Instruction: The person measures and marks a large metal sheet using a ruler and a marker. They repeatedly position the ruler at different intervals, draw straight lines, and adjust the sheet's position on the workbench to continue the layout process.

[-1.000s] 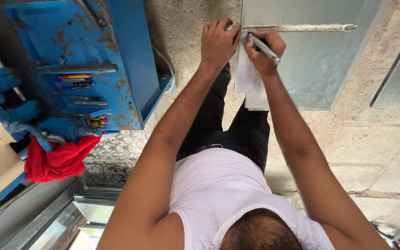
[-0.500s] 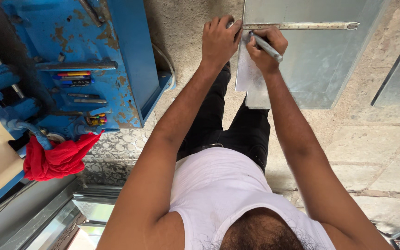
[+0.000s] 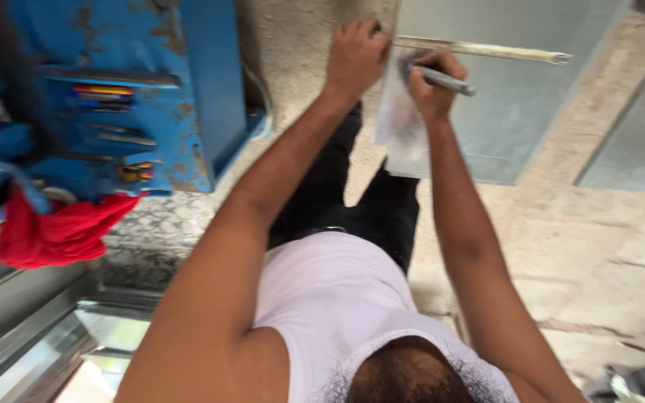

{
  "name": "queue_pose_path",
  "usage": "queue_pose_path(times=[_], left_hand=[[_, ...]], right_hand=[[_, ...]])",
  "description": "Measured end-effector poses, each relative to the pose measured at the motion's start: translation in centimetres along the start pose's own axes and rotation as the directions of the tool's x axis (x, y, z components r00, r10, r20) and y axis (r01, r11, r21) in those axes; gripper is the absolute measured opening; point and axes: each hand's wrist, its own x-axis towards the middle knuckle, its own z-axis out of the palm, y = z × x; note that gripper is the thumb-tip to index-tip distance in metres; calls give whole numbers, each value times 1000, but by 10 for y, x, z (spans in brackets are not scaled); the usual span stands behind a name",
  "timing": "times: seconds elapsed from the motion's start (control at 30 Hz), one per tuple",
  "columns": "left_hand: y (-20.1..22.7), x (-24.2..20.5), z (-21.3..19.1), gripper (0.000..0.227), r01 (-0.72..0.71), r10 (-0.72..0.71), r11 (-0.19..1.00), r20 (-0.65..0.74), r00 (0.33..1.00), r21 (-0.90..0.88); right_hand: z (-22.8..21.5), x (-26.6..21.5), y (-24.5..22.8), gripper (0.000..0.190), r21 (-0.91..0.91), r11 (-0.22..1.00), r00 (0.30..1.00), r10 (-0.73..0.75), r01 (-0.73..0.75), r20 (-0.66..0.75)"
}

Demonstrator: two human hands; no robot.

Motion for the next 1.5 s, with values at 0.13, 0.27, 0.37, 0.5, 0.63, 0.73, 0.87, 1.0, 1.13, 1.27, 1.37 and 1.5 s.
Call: queue_pose_path(times=[0.13,0.27,0.37,0.5,0.63,0.73,0.87,1.0,1.13,1.27,1.37,1.5], left_hand=[[4,-10,-3,14,-25,24,993,-14,1000,-118],[4,3,-17,15,-31,31,996,-2,1000,-89],[8,0,-17,15,-6,7,998,4,1000,-57],[5,-1,-15,20,33,-28,996,74,997,-79],[15,-2,-29,22,42,-38,993,34,999,-112],[21,-4,-39,17,84,-76,960,39,996,-267],[17,-30,-36,15,180,-160,920,86,983,-349],[7,-29,-28,18,275,-263,877,87,961,-393],[5,-57,-25,18,345,-371,736,79,925,-583],[0,-70,-34,32,462,-482,716,109,870,-523],[1,-86,-40,53,464,-503,739,58,862,-488],[3,-100,-38,65,345,-409,843,-74,910,-412]], right_hand=[[-5,-15,-9,5,52,996,998,68,-69,10],[1,-14,-28,5,55,986,986,162,-160,-33],[-1,-34,-39,6,268,947,981,194,-179,-29],[-4,-75,-53,6,286,950,984,154,-124,-85],[-22,-118,-67,7,148,889,877,455,-434,-156],[-36,-138,-63,6,188,861,839,504,-472,-204],[-48,-171,-71,6,296,818,784,565,-492,-258],[-54,-156,-79,7,340,802,734,591,-490,-335],[-71,-162,-90,8,368,805,726,585,-464,-362],[-87,-143,-83,7,393,815,718,569,-427,-400],[-101,-133,-87,5,419,824,723,549,-382,-420],[-121,-114,-95,19,330,842,697,539,-426,-474]])
